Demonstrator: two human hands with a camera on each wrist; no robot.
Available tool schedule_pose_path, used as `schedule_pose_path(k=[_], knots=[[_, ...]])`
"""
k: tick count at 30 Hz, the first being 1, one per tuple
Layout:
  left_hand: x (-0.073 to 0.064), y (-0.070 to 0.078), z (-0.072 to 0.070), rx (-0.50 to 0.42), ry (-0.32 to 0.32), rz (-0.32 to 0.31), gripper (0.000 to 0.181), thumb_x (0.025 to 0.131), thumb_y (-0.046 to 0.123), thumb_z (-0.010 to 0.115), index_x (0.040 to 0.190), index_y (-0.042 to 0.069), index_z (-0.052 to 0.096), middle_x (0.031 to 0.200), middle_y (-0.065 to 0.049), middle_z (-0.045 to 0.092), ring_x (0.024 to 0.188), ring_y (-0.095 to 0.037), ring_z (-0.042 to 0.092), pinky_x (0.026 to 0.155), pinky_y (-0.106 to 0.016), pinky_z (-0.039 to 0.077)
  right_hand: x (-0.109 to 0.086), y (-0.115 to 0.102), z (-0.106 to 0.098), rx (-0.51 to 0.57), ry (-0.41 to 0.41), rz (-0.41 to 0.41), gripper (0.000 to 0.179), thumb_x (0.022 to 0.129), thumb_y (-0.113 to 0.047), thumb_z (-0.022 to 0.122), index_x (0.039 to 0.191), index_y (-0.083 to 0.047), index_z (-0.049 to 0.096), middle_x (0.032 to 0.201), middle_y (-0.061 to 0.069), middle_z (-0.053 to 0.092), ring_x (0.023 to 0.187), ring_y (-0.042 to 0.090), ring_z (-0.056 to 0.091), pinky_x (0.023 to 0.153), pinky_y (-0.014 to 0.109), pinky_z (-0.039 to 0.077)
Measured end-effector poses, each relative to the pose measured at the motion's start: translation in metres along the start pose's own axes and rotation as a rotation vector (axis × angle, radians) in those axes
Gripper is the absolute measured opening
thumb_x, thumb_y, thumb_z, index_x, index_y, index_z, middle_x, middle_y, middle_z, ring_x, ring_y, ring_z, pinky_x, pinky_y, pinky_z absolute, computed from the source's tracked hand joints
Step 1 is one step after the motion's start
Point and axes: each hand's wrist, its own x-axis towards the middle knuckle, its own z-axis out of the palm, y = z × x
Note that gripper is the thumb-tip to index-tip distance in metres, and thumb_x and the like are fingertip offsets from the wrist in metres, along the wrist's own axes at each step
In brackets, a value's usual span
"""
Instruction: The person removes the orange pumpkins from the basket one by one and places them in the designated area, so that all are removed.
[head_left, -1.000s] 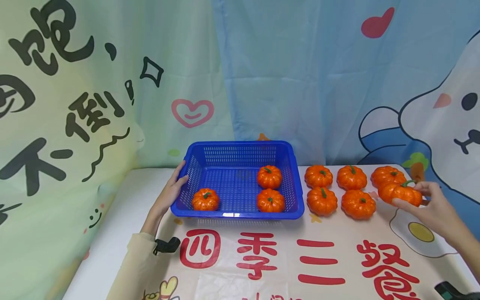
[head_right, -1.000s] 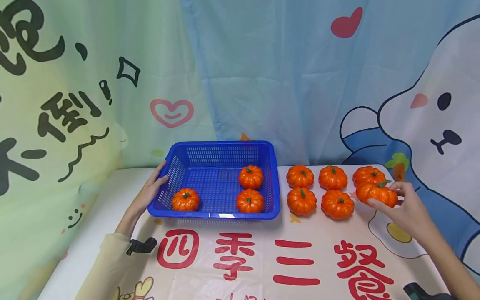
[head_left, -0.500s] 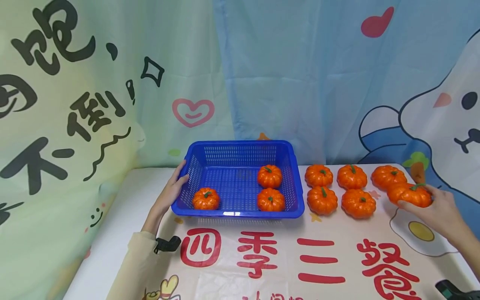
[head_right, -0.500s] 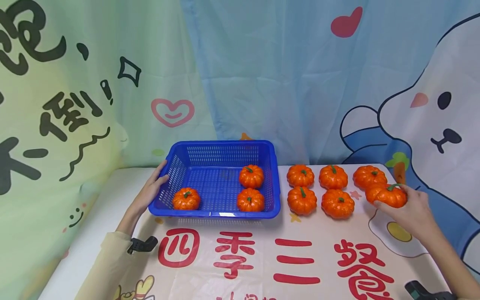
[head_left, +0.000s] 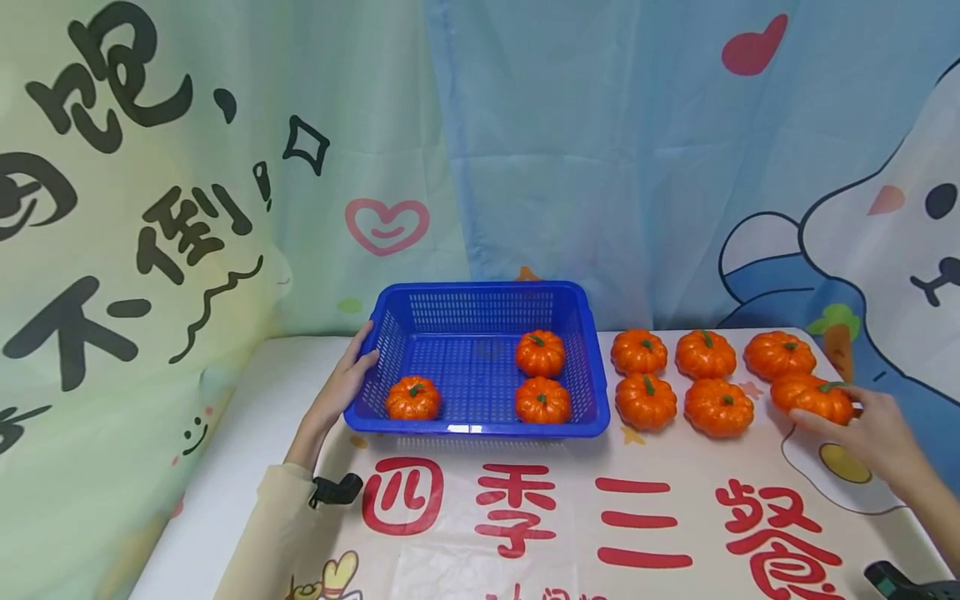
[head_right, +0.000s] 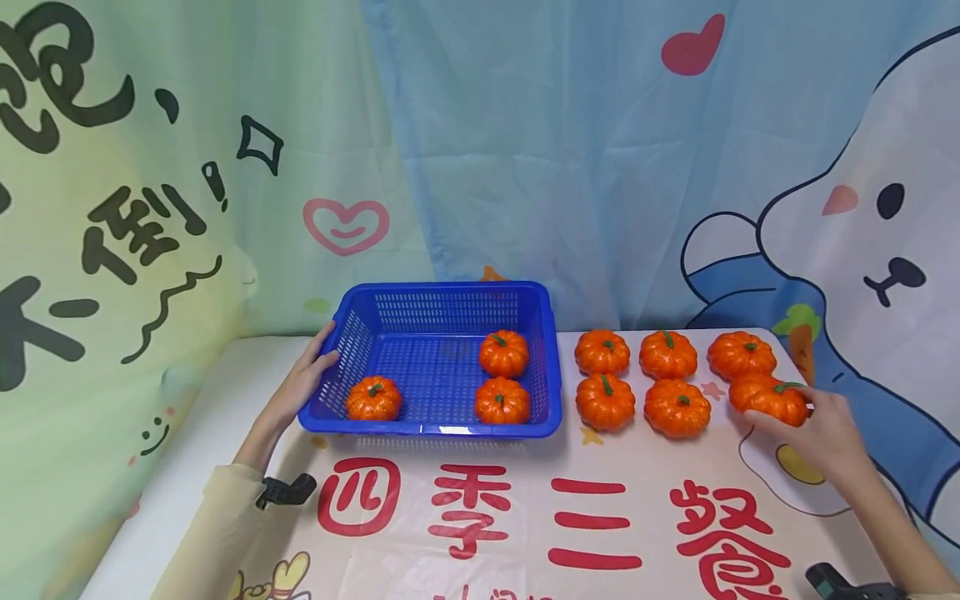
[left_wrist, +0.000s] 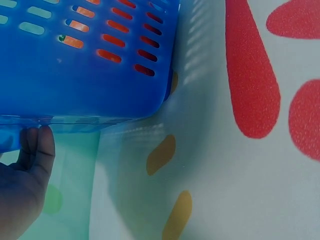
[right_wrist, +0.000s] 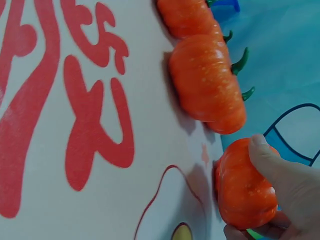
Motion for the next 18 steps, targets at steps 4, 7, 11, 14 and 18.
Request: schedule_pose_path(k=[4, 7, 11, 14, 18], knots=[[-0.004, 0.007, 0.001, 0.004, -0.006, -0.006, 0.06, 0.104, 0.018, 0.033, 0.158, 0.014, 0.007, 0.164, -0.017, 0.004, 0.151, -0.041, 0.005, 0.119, -0.064, 0.004, 0.001, 0.006, 0.008, -0.027, 0.014, -0.004, 0.092, 0.09, -0.042, 0.064, 0.136, 0.025, 0.021, 0.133, 0.046, 0.017, 0.112, 0.059, 0.027, 0.082, 0.07, 0.047], [-0.001, 0.0, 0.0, -0.004, -0.004, -0.008, 0.06, 0.104, 0.02, 0.034, 0.158, 0.018, 0.007, 0.165, -0.015, 0.004, 0.151, -0.04, 0.005, 0.119, -0.064, 0.003, 0.001, 0.009, 0.013, -0.021, 0.021, -0.019, 0.091, 0.091, -0.038, 0.064, 0.138, 0.024, 0.018, 0.134, 0.047, 0.014, 0.115, 0.059, 0.025, 0.085, 0.073, 0.042], [0.007, -0.015, -0.001, 0.014, 0.014, 0.0, 0.059, 0.104, 0.026, 0.034, 0.158, 0.026, 0.008, 0.165, -0.011, 0.005, 0.152, -0.037, 0.007, 0.119, -0.064, 0.004, 0.0, 0.01, 0.016, -0.016, -0.005, -0.047, 0.09, 0.091, -0.037, 0.065, 0.138, 0.022, 0.018, 0.134, 0.046, 0.013, 0.115, 0.059, 0.024, 0.085, 0.073, 0.042], [0.011, -0.023, -0.001, 0.034, 0.028, 0.017, 0.059, 0.104, 0.03, 0.034, 0.157, 0.029, 0.009, 0.165, -0.009, 0.007, 0.152, -0.036, 0.008, 0.119, -0.064, 0.005, 0.0, 0.009, 0.016, -0.02, -0.036, -0.061, 0.091, 0.09, -0.038, 0.067, 0.138, 0.021, 0.018, 0.133, 0.046, 0.013, 0.114, 0.059, 0.023, 0.085, 0.074, 0.042], [0.013, -0.027, 0.0, 0.028, 0.028, 0.029, 0.059, 0.104, 0.03, 0.035, 0.157, 0.03, 0.01, 0.165, -0.008, 0.007, 0.152, -0.036, 0.009, 0.119, -0.064, 0.006, 0.0, 0.008, 0.015, -0.025, -0.055, -0.089, 0.089, 0.089, -0.034, 0.068, 0.137, 0.022, 0.017, 0.131, 0.047, 0.013, 0.113, 0.059, 0.023, 0.085, 0.074, 0.041]])
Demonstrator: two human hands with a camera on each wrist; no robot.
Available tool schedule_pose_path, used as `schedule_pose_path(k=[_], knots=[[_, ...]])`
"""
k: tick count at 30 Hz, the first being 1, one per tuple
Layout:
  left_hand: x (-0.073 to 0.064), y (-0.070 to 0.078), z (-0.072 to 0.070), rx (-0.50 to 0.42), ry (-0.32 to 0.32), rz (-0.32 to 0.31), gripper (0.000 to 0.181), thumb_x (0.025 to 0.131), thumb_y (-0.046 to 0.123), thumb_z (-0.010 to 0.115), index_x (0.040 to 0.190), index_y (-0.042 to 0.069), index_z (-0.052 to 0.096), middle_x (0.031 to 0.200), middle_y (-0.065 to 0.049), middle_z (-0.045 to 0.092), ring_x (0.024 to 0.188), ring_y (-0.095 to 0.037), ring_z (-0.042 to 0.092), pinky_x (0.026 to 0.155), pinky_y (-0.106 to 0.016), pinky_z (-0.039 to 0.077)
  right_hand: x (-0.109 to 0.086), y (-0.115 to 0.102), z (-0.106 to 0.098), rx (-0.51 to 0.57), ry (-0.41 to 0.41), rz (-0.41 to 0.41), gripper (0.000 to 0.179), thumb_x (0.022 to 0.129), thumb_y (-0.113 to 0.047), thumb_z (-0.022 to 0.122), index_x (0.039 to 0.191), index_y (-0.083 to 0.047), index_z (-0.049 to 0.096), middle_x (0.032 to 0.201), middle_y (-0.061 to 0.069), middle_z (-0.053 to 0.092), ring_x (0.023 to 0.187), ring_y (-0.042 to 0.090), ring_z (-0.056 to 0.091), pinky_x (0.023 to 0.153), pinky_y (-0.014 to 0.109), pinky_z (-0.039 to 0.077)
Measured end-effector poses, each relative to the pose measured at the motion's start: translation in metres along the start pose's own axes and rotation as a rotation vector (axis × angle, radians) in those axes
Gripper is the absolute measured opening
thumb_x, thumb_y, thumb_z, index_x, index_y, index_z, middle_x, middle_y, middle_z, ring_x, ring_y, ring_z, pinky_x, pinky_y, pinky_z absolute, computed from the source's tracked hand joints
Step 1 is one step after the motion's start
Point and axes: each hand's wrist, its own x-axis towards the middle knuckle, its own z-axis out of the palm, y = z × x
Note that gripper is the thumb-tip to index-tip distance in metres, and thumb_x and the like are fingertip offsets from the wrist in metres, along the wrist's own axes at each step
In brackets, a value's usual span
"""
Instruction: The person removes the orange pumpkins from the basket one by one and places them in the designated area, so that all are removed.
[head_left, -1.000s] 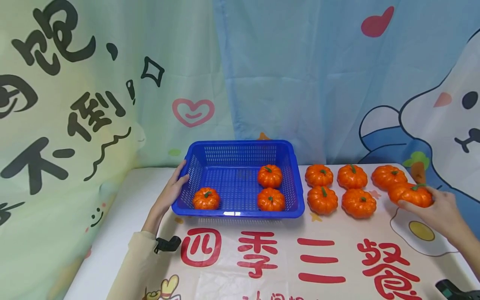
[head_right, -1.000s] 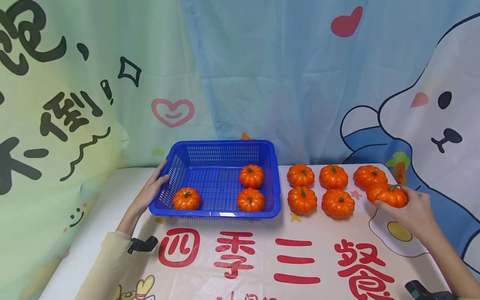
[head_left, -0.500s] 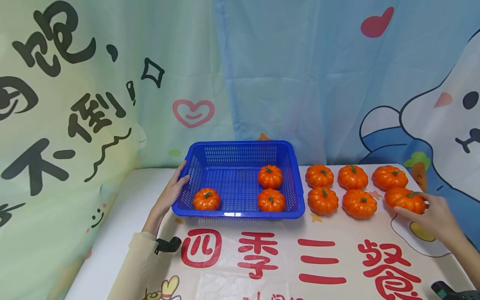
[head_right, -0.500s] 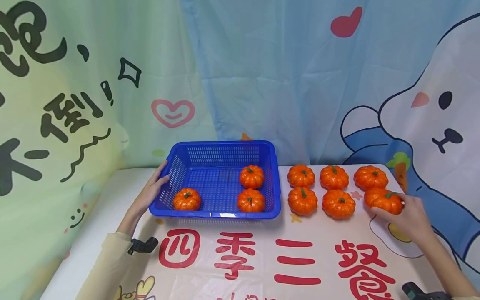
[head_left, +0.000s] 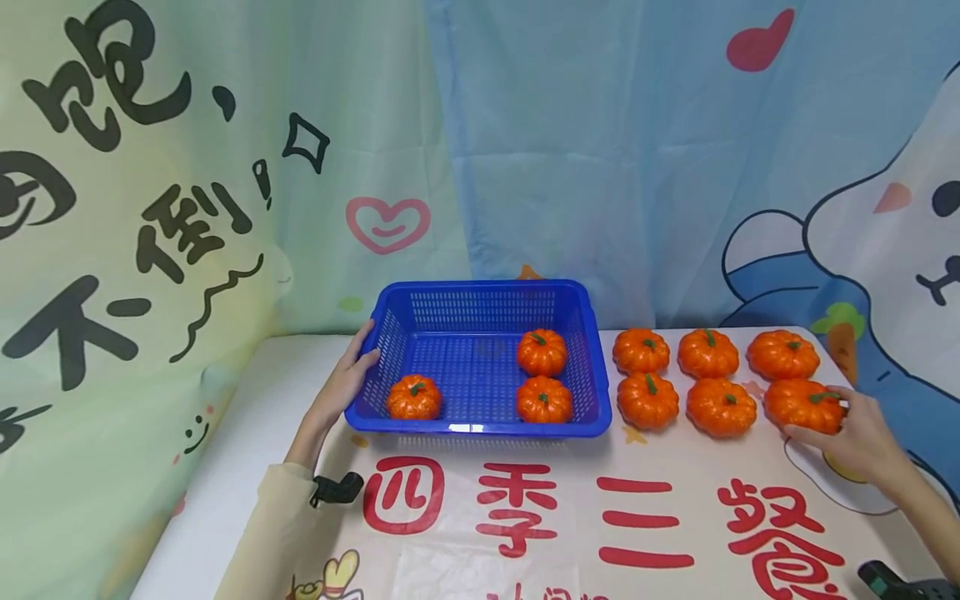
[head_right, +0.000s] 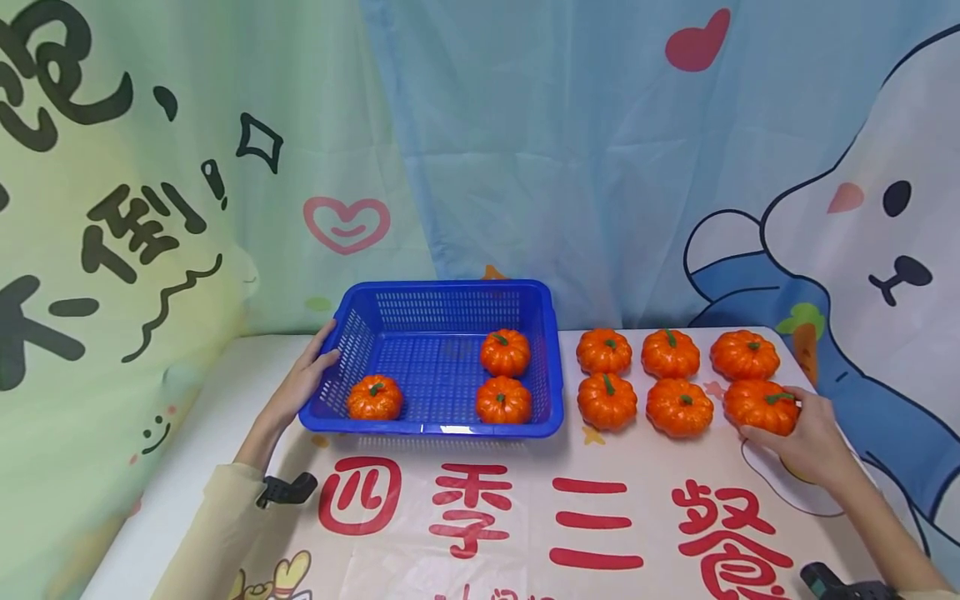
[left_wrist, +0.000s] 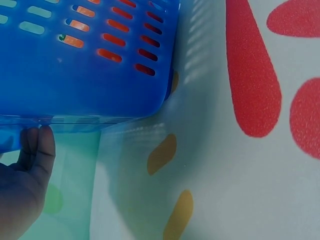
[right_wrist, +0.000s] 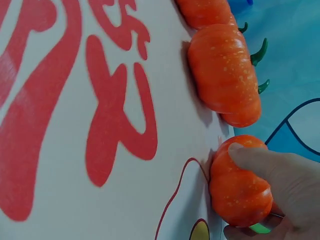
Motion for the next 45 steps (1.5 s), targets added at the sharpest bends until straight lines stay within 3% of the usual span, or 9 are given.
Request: schedule_pose_path(k=[9, 15, 21, 25, 29, 33, 35, 42, 45], knots=[[0.001, -0.001, 0.001, 0.0, -0.005, -0.002, 0.059, 0.104, 0.03, 0.034, 0.157, 0.029, 0.009, 0.165, -0.009, 0.007, 0.151, -0.037, 0.009, 0.119, -0.064, 0.006, 0.002, 0.006, 0.003, -0.025, 0.026, -0.103, 0.088, 0.086, -0.026, 0.073, 0.134, 0.025, 0.019, 0.127, 0.047, 0.02, 0.107, 0.058, 0.028, 0.08, 0.072, 0.045], [0.0, 0.002, -0.001, 0.009, -0.004, 0.001, 0.06, 0.104, 0.029, 0.034, 0.157, 0.028, 0.008, 0.165, -0.009, 0.006, 0.152, -0.037, 0.008, 0.119, -0.063, 0.006, 0.001, 0.002, 0.001, -0.033, 0.033, -0.087, 0.101, 0.084, -0.029, 0.075, 0.144, 0.019, 0.009, 0.133, 0.048, 0.019, 0.117, 0.061, 0.025, 0.084, 0.077, 0.038], [-0.002, 0.01, 0.0, -0.002, -0.013, -0.012, 0.059, 0.104, 0.027, 0.035, 0.157, 0.026, 0.009, 0.165, -0.01, 0.006, 0.152, -0.036, 0.008, 0.12, -0.063, 0.006, -0.009, -0.024, -0.022, -0.091, 0.137, -0.017, 0.104, 0.085, -0.029, 0.073, 0.15, 0.01, 0.002, 0.148, 0.044, 0.01, 0.134, 0.062, 0.013, 0.088, 0.079, 0.03], [-0.002, 0.008, 0.0, 0.014, -0.01, -0.004, 0.06, 0.104, 0.028, 0.035, 0.157, 0.027, 0.008, 0.165, -0.01, 0.006, 0.151, -0.038, 0.008, 0.119, -0.064, 0.006, -0.019, -0.054, -0.035, -0.109, 0.184, -0.126, 0.099, 0.085, -0.023, 0.074, 0.15, 0.01, 0.007, 0.15, 0.041, 0.013, 0.134, 0.061, 0.017, 0.084, 0.076, 0.034], [0.0, 0.002, 0.0, 0.012, -0.002, -0.004, 0.059, 0.104, 0.029, 0.035, 0.157, 0.029, 0.01, 0.165, -0.009, 0.007, 0.151, -0.037, 0.009, 0.119, -0.063, 0.007, -0.029, -0.082, -0.041, -0.055, 0.121, -0.232, 0.098, 0.083, -0.017, 0.076, 0.15, 0.011, 0.01, 0.145, 0.044, 0.02, 0.125, 0.062, 0.027, 0.08, 0.072, 0.04], [0.0, 0.002, -0.001, 0.006, 0.0, -0.003, 0.059, 0.104, 0.029, 0.034, 0.157, 0.029, 0.01, 0.165, -0.009, 0.007, 0.152, -0.036, 0.009, 0.12, -0.063, 0.007, -0.037, -0.104, -0.04, 0.001, 0.056, -0.247, 0.095, 0.084, -0.018, 0.075, 0.15, 0.009, 0.012, 0.138, 0.045, 0.026, 0.116, 0.061, 0.034, 0.077, 0.072, 0.043], [0.001, 0.002, -0.001, 0.004, -0.001, -0.001, 0.059, 0.104, 0.029, 0.034, 0.157, 0.029, 0.009, 0.165, -0.009, 0.007, 0.152, -0.036, 0.009, 0.12, -0.063, 0.006, -0.042, -0.113, -0.036, 0.012, 0.024, -0.256, 0.092, 0.086, -0.02, 0.073, 0.151, 0.008, 0.013, 0.137, 0.044, 0.029, 0.114, 0.06, 0.035, 0.077, 0.072, 0.043], [-0.001, 0.003, -0.002, 0.001, 0.001, -0.001, 0.059, 0.104, 0.029, 0.035, 0.157, 0.03, 0.009, 0.165, -0.009, 0.007, 0.152, -0.036, 0.008, 0.119, -0.063, 0.006, -0.06, -0.144, -0.019, 0.032, -0.118, -0.366, 0.081, 0.087, -0.022, 0.072, 0.15, 0.002, 0.026, 0.139, 0.035, 0.041, 0.113, 0.054, 0.047, 0.074, 0.054, 0.056], [-0.001, 0.003, -0.002, 0.002, -0.001, -0.002, 0.059, 0.104, 0.029, 0.035, 0.157, 0.029, 0.009, 0.165, -0.009, 0.006, 0.152, -0.036, 0.008, 0.119, -0.063, 0.006, -0.069, -0.159, -0.011, 0.043, -0.161, -0.378, 0.076, 0.087, -0.024, 0.072, 0.147, 0.001, 0.034, 0.139, 0.032, 0.044, 0.115, 0.051, 0.05, 0.074, 0.053, 0.057]])
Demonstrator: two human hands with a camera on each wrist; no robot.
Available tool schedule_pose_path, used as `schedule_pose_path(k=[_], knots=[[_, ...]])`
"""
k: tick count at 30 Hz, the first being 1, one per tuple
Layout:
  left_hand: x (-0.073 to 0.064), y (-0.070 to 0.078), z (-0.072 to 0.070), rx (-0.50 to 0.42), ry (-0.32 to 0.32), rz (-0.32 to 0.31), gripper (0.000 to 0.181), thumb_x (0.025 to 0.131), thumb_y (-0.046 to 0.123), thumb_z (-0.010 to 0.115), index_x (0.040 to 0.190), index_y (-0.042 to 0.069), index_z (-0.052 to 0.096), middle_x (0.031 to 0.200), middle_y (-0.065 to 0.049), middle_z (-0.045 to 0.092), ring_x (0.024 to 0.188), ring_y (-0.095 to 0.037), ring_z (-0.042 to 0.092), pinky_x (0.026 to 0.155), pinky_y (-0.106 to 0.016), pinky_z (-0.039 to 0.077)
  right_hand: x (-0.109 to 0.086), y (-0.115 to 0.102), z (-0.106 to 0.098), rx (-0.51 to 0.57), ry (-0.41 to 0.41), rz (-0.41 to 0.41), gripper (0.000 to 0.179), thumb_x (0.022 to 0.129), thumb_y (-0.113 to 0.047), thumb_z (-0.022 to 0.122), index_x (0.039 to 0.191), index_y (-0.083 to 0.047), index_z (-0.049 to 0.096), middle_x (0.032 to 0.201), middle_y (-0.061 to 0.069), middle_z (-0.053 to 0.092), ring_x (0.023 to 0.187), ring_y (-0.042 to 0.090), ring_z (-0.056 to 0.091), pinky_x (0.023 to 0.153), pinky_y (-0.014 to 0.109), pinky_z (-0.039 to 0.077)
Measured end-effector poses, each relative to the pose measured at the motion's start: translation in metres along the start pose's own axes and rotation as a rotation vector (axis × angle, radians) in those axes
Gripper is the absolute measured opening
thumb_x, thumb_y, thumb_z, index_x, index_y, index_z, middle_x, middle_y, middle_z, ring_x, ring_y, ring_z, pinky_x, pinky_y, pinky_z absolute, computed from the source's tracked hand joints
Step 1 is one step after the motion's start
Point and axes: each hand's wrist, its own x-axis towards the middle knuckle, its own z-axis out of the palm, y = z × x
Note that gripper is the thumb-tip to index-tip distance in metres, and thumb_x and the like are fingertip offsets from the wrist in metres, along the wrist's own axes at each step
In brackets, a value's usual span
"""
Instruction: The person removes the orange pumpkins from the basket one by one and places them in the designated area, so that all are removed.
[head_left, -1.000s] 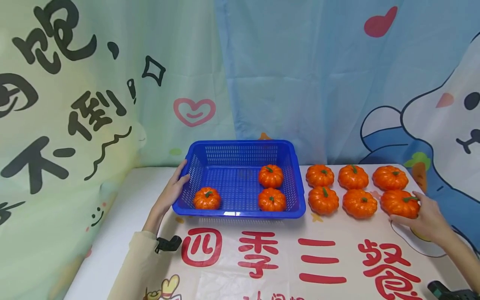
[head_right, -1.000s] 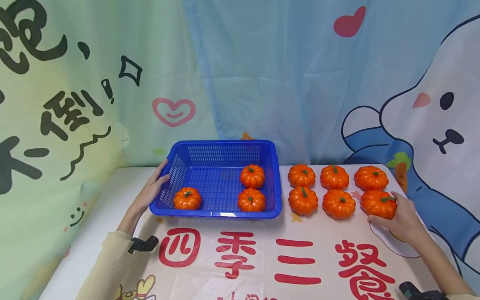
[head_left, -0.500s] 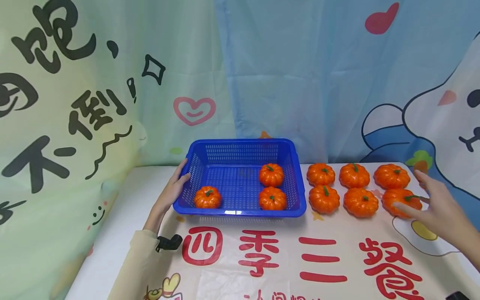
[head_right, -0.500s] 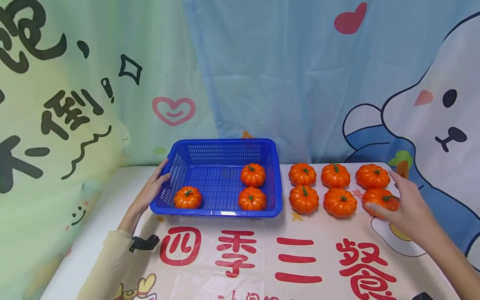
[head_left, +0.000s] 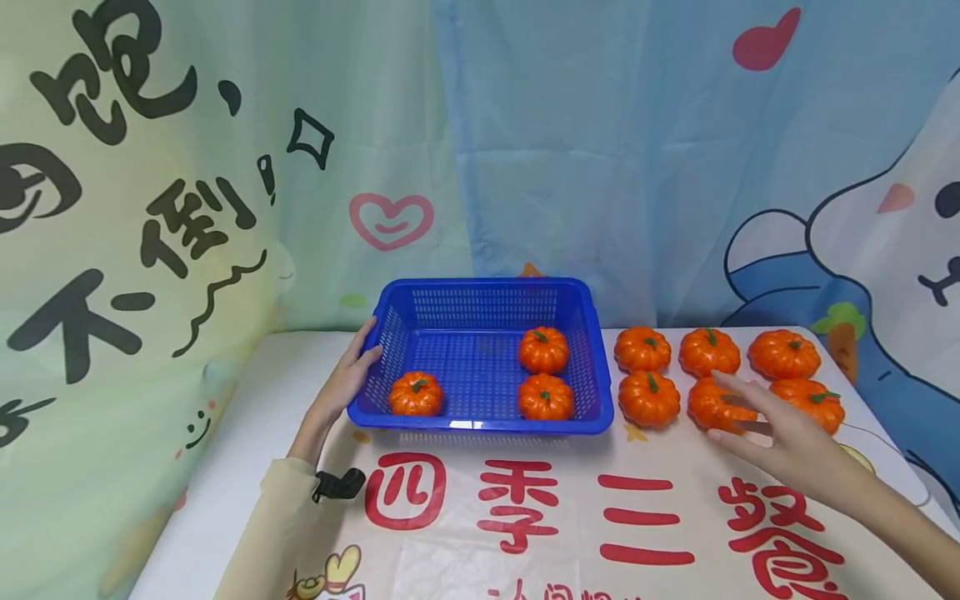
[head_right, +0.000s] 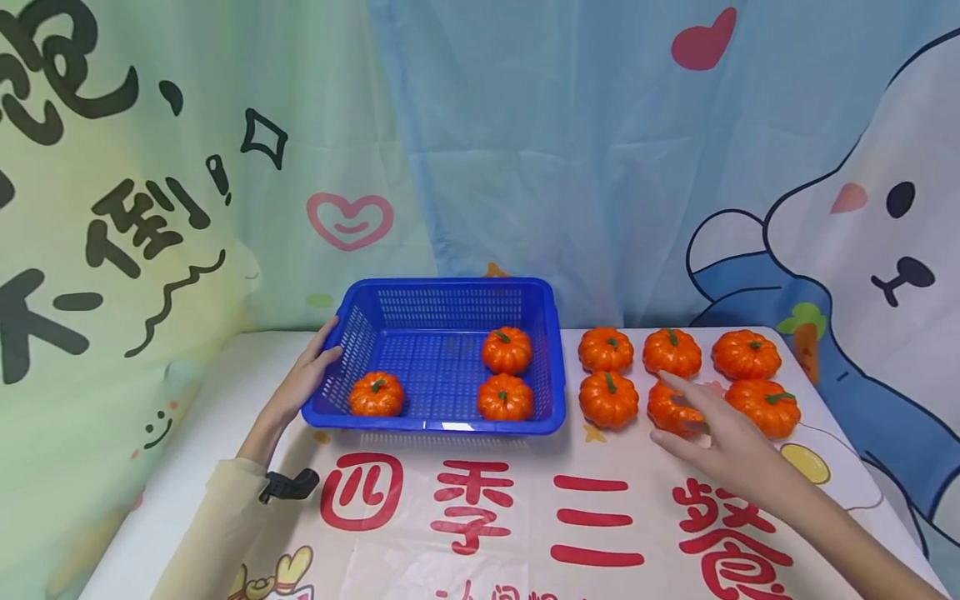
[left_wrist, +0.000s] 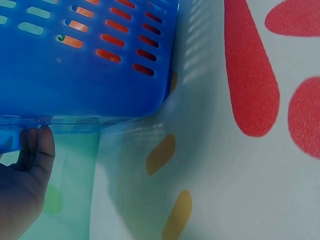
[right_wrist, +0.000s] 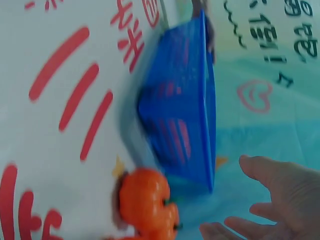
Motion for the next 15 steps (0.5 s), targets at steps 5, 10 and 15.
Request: schedule_pose_path(k=[5, 10, 15], knots=[[0.0, -0.001, 0.0, -0.007, 0.006, -0.007, 0.059, 0.104, 0.029, 0.035, 0.157, 0.03, 0.01, 0.165, -0.008, 0.007, 0.152, -0.035, 0.009, 0.12, -0.063, 0.006, -0.001, -0.02, 0.017, 0.05, -0.104, 0.015, 0.073, 0.089, -0.031, 0.069, 0.146, 0.0, 0.037, 0.142, 0.029, 0.046, 0.119, 0.05, 0.054, 0.075, 0.047, 0.059], [0.0, 0.0, 0.001, -0.003, 0.004, -0.006, 0.059, 0.104, 0.029, 0.035, 0.157, 0.03, 0.009, 0.165, -0.008, 0.007, 0.151, -0.036, 0.01, 0.12, -0.063, 0.007, 0.001, -0.029, 0.026, 0.131, -0.179, 0.008, 0.071, 0.09, -0.032, 0.067, 0.145, 0.002, 0.038, 0.141, 0.029, 0.047, 0.117, 0.047, 0.057, 0.076, 0.041, 0.06], [0.0, 0.0, 0.001, -0.006, 0.002, -0.007, 0.059, 0.104, 0.029, 0.035, 0.157, 0.03, 0.009, 0.165, -0.008, 0.007, 0.151, -0.036, 0.01, 0.119, -0.063, 0.007, 0.005, -0.035, 0.031, 0.194, -0.262, -0.014, 0.068, 0.091, -0.029, 0.066, 0.144, 0.004, 0.039, 0.136, 0.03, 0.052, 0.116, 0.047, 0.058, 0.077, 0.039, 0.06]])
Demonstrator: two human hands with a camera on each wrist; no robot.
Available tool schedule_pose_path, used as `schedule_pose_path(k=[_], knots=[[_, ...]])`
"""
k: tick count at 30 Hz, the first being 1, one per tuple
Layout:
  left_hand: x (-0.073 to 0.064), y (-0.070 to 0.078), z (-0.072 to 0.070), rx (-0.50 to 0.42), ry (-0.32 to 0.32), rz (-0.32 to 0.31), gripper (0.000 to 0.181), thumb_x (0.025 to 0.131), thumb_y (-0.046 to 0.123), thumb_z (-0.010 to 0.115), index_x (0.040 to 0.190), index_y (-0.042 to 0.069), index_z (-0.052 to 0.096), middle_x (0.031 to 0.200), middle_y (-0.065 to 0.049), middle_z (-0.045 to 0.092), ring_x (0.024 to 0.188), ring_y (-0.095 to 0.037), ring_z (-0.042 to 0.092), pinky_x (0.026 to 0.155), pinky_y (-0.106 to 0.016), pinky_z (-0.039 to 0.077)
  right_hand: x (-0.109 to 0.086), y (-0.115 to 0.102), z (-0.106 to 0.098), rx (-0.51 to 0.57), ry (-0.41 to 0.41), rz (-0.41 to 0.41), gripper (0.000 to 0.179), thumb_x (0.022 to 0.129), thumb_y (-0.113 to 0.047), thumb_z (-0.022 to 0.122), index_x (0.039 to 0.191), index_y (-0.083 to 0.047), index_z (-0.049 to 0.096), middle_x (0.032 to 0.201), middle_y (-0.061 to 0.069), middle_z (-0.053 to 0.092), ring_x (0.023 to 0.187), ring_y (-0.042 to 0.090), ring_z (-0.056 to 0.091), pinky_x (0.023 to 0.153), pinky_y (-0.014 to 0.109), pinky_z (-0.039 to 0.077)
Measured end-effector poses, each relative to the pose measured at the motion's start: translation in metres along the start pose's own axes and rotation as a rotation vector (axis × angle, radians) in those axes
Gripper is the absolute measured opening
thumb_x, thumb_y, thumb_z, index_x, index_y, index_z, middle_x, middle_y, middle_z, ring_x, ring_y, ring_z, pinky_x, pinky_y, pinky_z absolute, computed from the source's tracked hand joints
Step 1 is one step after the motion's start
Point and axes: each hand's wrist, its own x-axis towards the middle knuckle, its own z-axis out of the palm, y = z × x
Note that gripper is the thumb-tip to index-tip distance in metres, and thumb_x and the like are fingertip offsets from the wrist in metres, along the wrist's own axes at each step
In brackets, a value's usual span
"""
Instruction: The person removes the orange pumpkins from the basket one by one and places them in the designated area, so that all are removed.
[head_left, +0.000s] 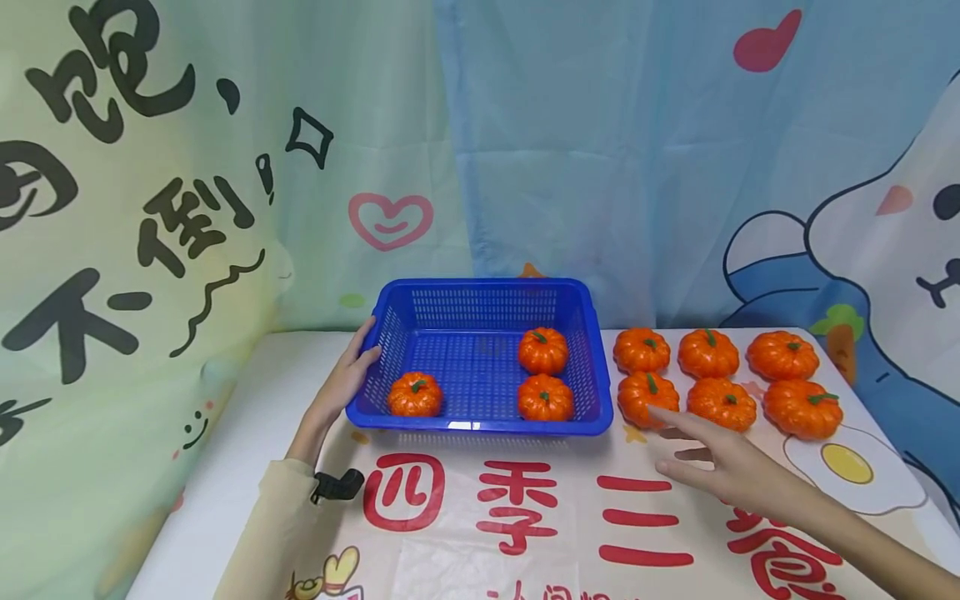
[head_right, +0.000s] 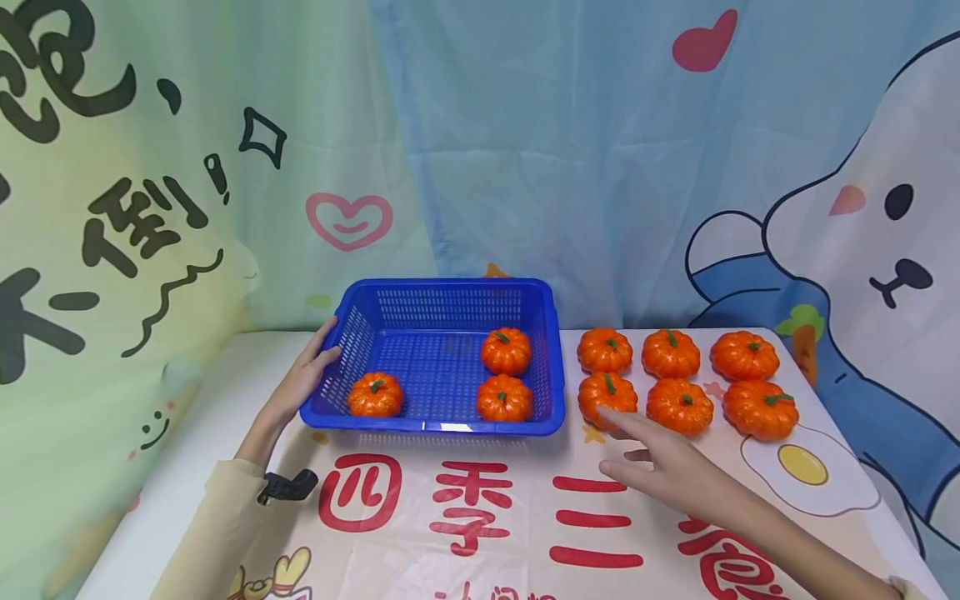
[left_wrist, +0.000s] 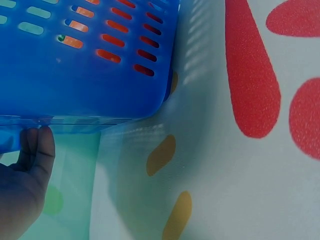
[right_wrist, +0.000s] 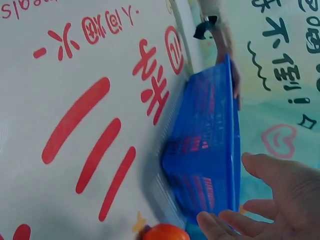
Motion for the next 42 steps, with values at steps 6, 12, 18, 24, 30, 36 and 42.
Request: schedule_pose_path(k=[6, 12, 18, 24, 30, 36, 42], knots=[[-0.005, 0.011, -0.001, -0.023, -0.019, -0.018, 0.06, 0.104, 0.023, 0.035, 0.158, 0.024, 0.008, 0.165, -0.012, 0.005, 0.151, -0.038, 0.007, 0.119, -0.063, 0.005, 0.006, -0.01, 0.006, 0.04, -0.069, -0.053, 0.066, 0.092, -0.027, 0.065, 0.146, 0.002, 0.039, 0.139, 0.028, 0.05, 0.118, 0.045, 0.057, 0.079, 0.035, 0.059], [-0.015, 0.033, 0.0, -0.016, -0.034, -0.029, 0.06, 0.104, 0.018, 0.034, 0.158, 0.014, 0.006, 0.164, -0.017, 0.005, 0.15, -0.042, 0.008, 0.119, -0.064, 0.006, 0.017, -0.023, 0.006, 0.044, -0.074, -0.092, 0.063, 0.091, -0.026, 0.066, 0.144, 0.001, 0.043, 0.138, 0.026, 0.052, 0.119, 0.044, 0.057, 0.079, 0.034, 0.06], [-0.02, 0.036, 0.002, -0.019, -0.028, -0.028, 0.059, 0.104, 0.019, 0.033, 0.157, 0.014, 0.008, 0.164, -0.015, 0.006, 0.151, -0.039, 0.008, 0.12, -0.062, 0.006, 0.027, -0.032, 0.007, -0.004, -0.044, -0.12, 0.057, 0.09, -0.022, 0.067, 0.14, -0.001, 0.048, 0.136, 0.025, 0.054, 0.118, 0.042, 0.059, 0.08, 0.034, 0.059], [-0.016, 0.03, 0.0, -0.024, -0.028, -0.028, 0.06, 0.104, 0.02, 0.035, 0.158, 0.018, 0.008, 0.165, -0.015, 0.005, 0.151, -0.041, 0.007, 0.119, -0.064, 0.005, 0.034, -0.041, 0.007, -0.051, -0.025, -0.151, 0.057, 0.091, -0.024, 0.067, 0.14, -0.003, 0.049, 0.135, 0.023, 0.055, 0.115, 0.038, 0.061, 0.081, 0.035, 0.059], [-0.017, 0.034, 0.001, -0.018, -0.031, -0.037, 0.059, 0.104, 0.02, 0.033, 0.158, 0.016, 0.008, 0.164, -0.015, 0.005, 0.151, -0.04, 0.007, 0.119, -0.063, 0.005, 0.048, -0.056, 0.005, -0.091, -0.052, -0.17, 0.062, 0.091, -0.029, 0.067, 0.143, -0.004, 0.045, 0.131, 0.023, 0.057, 0.112, 0.034, 0.062, 0.079, 0.033, 0.06], [-0.016, 0.033, 0.001, -0.022, -0.031, -0.03, 0.059, 0.104, 0.02, 0.033, 0.158, 0.016, 0.008, 0.165, -0.015, 0.005, 0.151, -0.039, 0.008, 0.12, -0.062, 0.006, 0.076, -0.069, 0.0, -0.116, -0.064, -0.168, 0.061, 0.091, -0.028, 0.066, 0.143, -0.003, 0.045, 0.137, 0.025, 0.052, 0.116, 0.039, 0.06, 0.082, 0.034, 0.059], [-0.015, 0.033, 0.0, -0.026, -0.028, -0.01, 0.06, 0.104, 0.018, 0.035, 0.157, 0.013, 0.009, 0.164, -0.017, 0.006, 0.151, -0.039, 0.009, 0.121, -0.059, 0.006, 0.113, -0.074, -0.007, -0.165, -0.077, -0.135, 0.062, 0.093, -0.027, 0.064, 0.144, 0.001, 0.042, 0.143, 0.028, 0.044, 0.123, 0.042, 0.055, 0.09, 0.045, 0.056]])
